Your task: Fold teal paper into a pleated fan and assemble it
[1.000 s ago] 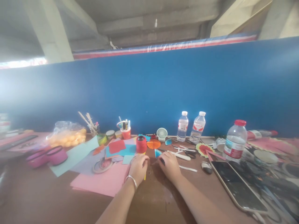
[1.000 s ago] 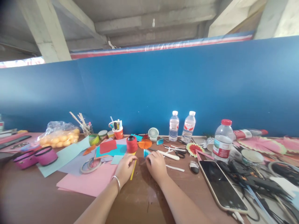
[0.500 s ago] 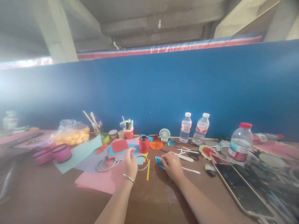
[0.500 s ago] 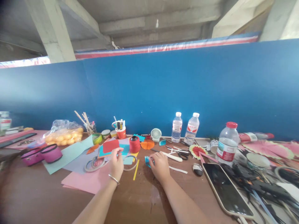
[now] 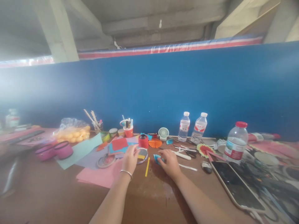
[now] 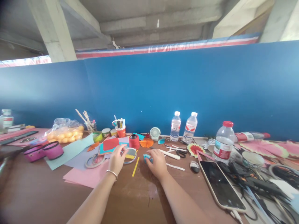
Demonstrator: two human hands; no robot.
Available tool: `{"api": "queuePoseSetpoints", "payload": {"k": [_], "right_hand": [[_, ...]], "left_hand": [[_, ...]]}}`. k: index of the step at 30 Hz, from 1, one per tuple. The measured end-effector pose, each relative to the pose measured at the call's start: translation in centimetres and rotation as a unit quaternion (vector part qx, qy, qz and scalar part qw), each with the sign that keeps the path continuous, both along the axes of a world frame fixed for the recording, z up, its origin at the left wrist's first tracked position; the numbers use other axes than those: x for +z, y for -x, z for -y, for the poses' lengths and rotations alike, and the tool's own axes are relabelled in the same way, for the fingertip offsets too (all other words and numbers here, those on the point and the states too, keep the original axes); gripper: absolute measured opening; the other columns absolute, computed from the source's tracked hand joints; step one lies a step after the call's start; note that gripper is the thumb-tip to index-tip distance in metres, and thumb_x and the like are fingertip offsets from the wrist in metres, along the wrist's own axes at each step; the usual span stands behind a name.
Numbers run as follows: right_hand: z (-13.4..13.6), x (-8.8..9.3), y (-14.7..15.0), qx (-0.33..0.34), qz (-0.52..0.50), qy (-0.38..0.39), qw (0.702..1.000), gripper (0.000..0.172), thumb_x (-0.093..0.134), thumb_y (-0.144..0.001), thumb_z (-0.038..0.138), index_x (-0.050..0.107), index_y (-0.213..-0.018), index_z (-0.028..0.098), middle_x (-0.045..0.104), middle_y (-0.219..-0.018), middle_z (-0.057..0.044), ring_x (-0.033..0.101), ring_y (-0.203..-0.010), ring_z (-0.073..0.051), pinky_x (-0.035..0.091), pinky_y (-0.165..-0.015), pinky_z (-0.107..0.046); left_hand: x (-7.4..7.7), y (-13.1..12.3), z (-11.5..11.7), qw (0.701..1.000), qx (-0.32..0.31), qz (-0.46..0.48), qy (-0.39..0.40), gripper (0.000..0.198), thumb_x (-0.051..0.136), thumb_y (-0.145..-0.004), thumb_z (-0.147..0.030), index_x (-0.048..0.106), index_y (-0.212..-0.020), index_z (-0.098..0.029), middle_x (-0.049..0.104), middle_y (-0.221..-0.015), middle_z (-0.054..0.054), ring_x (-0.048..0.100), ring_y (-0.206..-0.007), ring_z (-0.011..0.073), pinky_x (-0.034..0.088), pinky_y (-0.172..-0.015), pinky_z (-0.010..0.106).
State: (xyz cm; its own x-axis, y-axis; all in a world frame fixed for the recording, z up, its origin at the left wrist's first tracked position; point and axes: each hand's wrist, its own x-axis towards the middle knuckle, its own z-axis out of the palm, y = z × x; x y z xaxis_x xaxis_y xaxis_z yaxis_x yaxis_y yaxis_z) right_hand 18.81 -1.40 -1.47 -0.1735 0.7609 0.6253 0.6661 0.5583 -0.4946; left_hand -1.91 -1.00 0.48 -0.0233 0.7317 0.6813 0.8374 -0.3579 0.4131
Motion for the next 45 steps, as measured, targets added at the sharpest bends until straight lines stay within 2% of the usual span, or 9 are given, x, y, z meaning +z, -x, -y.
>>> {"api": "queuePoseSetpoints", "payload": {"k": [4, 9, 19, 26, 29, 33, 37, 42, 45], "right_hand": [[0.8, 0.7, 1.3, 0.076, -0.062, -0.009, 0.995, 0.057, 0.053, -0.072, 0.031, 0.031, -0.124, 0.022, 0.044, -0.121, -0.007, 0.043, -0.105, -0.021, 0.032, -0.087, -0.035], [0.9, 1.0, 2.3, 0.121, -0.122, -0.004, 0.985, 0.025, 0.044, -0.080, 0.027, 0.056, -0.102, 0.026, 0.060, -0.095, -0.003, 0.053, -0.090, -0.016, 0.040, -0.080, -0.030], [0.9, 0.9, 2.3, 0.094, -0.227, 0.041, 0.969, 0.015, 0.047, -0.076, 0.028, 0.059, -0.074, 0.019, 0.061, -0.070, -0.002, 0.055, -0.064, -0.014, 0.043, -0.060, -0.025], [-0.3, 0.3, 1.7, 0.045, -0.337, 0.105, 0.935, 0.016, 0.039, -0.078, 0.030, 0.049, -0.073, 0.019, 0.054, -0.058, 0.001, 0.051, -0.054, -0.013, 0.041, -0.053, -0.023], [-0.6, 0.0, 1.1, 0.055, -0.273, 0.140, 0.950, 0.014, 0.038, -0.077, 0.027, 0.048, -0.072, 0.019, 0.055, -0.060, 0.001, 0.052, -0.054, -0.013, 0.038, -0.050, -0.022], [0.3, 0.2, 0.6, 0.121, 0.016, 0.100, 0.988, 0.009, 0.046, -0.069, 0.017, 0.053, -0.064, 0.019, 0.059, -0.062, 0.001, 0.052, -0.058, -0.013, 0.035, -0.054, -0.022], [2.4, 0.9, 1.9, 0.132, 0.253, 0.053, 0.957, 0.014, 0.047, -0.067, 0.013, 0.056, -0.057, 0.017, 0.062, -0.063, -0.004, 0.054, -0.063, -0.016, 0.035, -0.058, -0.025], [4.4, 1.4, 4.2, 0.242, 0.196, 0.013, 0.950, 0.028, 0.046, -0.075, 0.022, 0.052, -0.103, 0.022, 0.059, -0.100, -0.004, 0.052, -0.090, -0.017, 0.037, -0.073, -0.024], [3.8, 1.1, 3.8, 0.184, 0.112, -0.006, 0.977, 0.029, 0.041, -0.079, 0.020, 0.049, -0.106, 0.022, 0.057, -0.103, -0.005, 0.049, -0.093, -0.016, 0.036, -0.078, -0.025]], "left_hand": [[0.5, -1.6, 0.9, 0.992, -0.118, 0.019, -0.040, 0.026, 0.044, -0.079, -0.025, 0.046, -0.104, -0.019, 0.056, -0.081, 0.003, 0.054, -0.079, 0.0138, 0.043, -0.074, 0.027], [0.3, -2.8, 1.6, 0.984, -0.178, 0.004, -0.023, 0.020, 0.043, -0.079, -0.026, 0.048, -0.098, -0.020, 0.057, -0.085, 0.004, 0.055, -0.081, 0.0135, 0.044, -0.074, 0.027], [-0.2, -2.8, 0.9, 0.981, -0.187, 0.027, -0.036, 0.011, 0.043, -0.079, -0.023, 0.051, -0.086, -0.018, 0.056, -0.078, 0.004, 0.053, -0.074, 0.0142, 0.044, -0.068, 0.028], [0.0, -1.5, 0.3, 0.983, -0.092, 0.155, -0.035, 0.015, 0.045, -0.076, -0.026, 0.054, -0.086, -0.018, 0.056, -0.080, 0.004, 0.053, -0.078, 0.0154, 0.044, -0.069, 0.028], [0.2, -1.3, 0.1, 0.973, -0.094, 0.210, -0.007, 0.019, 0.044, -0.076, -0.030, 0.057, -0.082, -0.018, 0.057, -0.081, 0.005, 0.055, -0.075, 0.0156, 0.044, -0.067, 0.027], [0.1, -1.0, -0.3, 0.944, -0.067, 0.320, 0.037, 0.024, 0.048, -0.071, -0.037, 0.058, -0.077, -0.016, 0.059, -0.067, 0.003, 0.055, -0.060, 0.0140, 0.042, -0.053, 0.023], [-0.2, -0.6, -0.5, 0.916, -0.054, 0.394, 0.055, 0.029, 0.049, -0.069, -0.040, 0.058, -0.076, -0.014, 0.056, -0.057, 0.001, 0.051, -0.048, 0.0121, 0.038, -0.044, 0.021], [0.0, -0.8, -0.4, 0.920, -0.057, 0.378, 0.088, 0.028, 0.049, -0.069, -0.042, 0.056, -0.075, -0.016, 0.051, -0.052, -0.002, 0.047, -0.044, 0.0107, 0.034, -0.040, 0.020], [0.3, -1.1, -0.3, 0.922, -0.063, 0.369, 0.097, 0.027, 0.050, -0.067, -0.041, 0.057, -0.075, -0.016, 0.053, -0.055, -0.001, 0.049, -0.047, 0.0116, 0.036, -0.042, 0.020]]}}
